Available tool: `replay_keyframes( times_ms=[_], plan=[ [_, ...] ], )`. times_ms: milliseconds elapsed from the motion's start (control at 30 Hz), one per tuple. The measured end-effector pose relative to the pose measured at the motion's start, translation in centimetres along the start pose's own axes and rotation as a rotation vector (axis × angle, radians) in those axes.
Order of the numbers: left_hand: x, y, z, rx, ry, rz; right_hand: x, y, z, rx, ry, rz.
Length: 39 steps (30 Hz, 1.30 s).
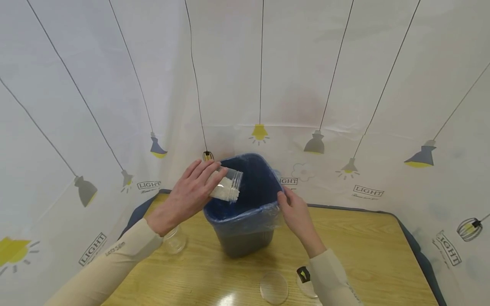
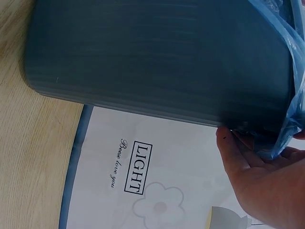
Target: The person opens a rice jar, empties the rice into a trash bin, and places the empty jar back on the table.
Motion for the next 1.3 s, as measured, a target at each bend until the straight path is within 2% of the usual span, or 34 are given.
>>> replay_keyframes(
  times_ms=[267,533,867,1300],
  plan=[
    [-0.01,0.13,0.19,-0.023,-0.020,0.000,0.05,-0.02,-0.03,-0.008,0.007,-0.007],
    [0.09,0.27,0.28,-0.032,-0.012,-0.008,0.14,-0.16,-0.10,-0.016,0.012,-0.011],
    [0.09,0.24,0.15,-0.022,-0.031,0.009,0.15,-0.44,-0.22,-0.021,0.011,-0.023],
    [0.06,0.10,-0.07,-0.002,-0.013,0.020,-0.04,-0.32,-0.07,-0.010,0.005,-0.017]
  ],
)
Point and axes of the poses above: each hand's wrist, its own z-axis towards the middle knuckle, its own x-axis out of the back of the hand, y = z × x, the point moved 8 cm from there along z, towards the middle knuckle
